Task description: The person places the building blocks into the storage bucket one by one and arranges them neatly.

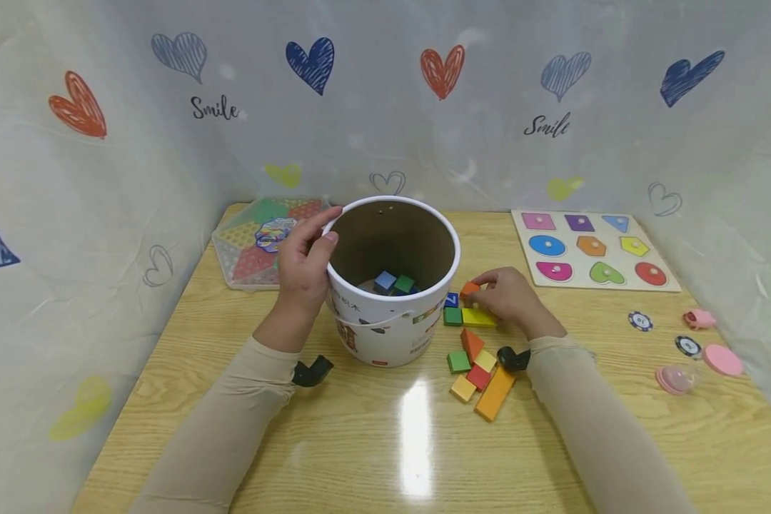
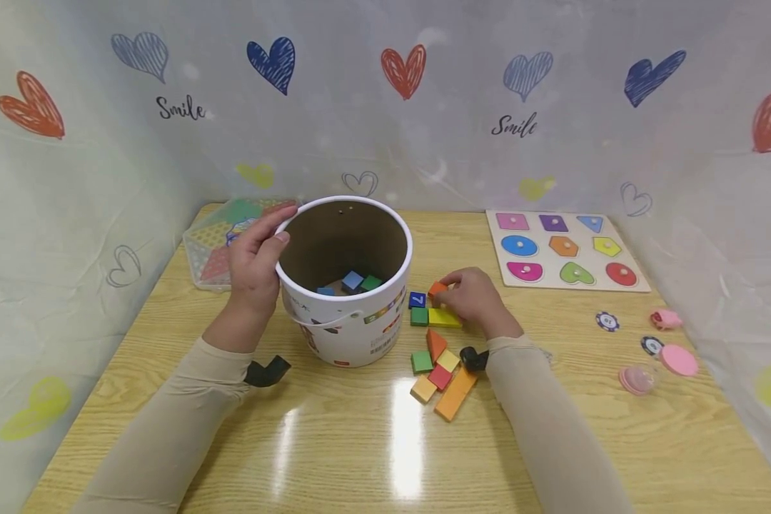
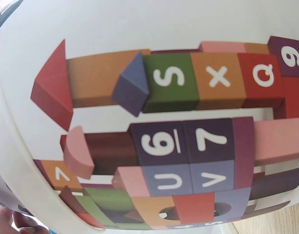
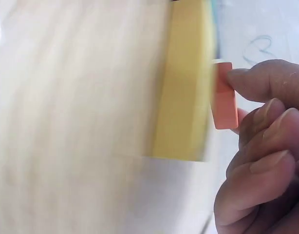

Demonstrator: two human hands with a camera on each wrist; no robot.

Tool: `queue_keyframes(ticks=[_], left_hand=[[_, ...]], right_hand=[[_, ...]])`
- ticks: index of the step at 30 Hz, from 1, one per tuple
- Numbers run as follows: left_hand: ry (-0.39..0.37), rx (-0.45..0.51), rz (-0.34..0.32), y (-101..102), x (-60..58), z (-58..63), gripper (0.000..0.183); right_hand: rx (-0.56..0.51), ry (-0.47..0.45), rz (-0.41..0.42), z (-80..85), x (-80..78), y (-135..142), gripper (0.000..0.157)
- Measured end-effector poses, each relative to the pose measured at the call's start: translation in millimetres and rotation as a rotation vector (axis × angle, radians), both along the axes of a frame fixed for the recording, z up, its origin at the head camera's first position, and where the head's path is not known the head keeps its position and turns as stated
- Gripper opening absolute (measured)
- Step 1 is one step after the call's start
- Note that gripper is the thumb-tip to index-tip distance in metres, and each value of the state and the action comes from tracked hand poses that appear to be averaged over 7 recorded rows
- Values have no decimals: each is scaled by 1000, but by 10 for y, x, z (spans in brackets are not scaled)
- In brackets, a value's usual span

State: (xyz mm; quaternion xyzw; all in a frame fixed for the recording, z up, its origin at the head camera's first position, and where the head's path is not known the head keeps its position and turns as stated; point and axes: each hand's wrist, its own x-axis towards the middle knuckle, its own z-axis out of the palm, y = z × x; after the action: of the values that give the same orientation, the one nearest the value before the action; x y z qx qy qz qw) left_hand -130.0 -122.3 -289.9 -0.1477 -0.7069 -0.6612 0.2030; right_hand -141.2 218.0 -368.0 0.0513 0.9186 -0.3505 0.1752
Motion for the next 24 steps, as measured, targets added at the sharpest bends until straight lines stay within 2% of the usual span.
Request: queue_keyframes(ticks=[4, 5, 11, 12, 14, 15, 19, 22, 24], left_hand=[[-17, -10, -1, 35, 103, 150, 34], [-18, -11, 1, 37, 106, 153, 34], [-23, 13, 5, 51, 122, 184, 33], [-26, 17, 4, 61, 151, 225, 34], [-24, 26, -6, 68, 186, 268, 33], [-24, 27, -8, 62, 168, 245, 33], [-21, 23, 0, 26, 57, 88, 33], [-15, 11, 13, 7, 4, -2, 33], [-39, 6, 12, 16, 108, -75, 32]], right_hand=[[-57, 49, -19, 228, 33, -12, 48], [-89, 63, -26, 312, 48, -25, 47], [-267, 209, -34, 958, 230, -202, 38], [-291, 234, -33, 1060, 271, -237, 36], [-341, 310, -23, 1226, 351, -300, 28], [-355, 351, -18, 1289, 385, -328, 24], [-380, 482, 18, 1417, 451, -408, 16], [-367, 474, 17, 1402, 460, -435, 15], [-364, 420, 2, 1311, 590, -434, 15]])
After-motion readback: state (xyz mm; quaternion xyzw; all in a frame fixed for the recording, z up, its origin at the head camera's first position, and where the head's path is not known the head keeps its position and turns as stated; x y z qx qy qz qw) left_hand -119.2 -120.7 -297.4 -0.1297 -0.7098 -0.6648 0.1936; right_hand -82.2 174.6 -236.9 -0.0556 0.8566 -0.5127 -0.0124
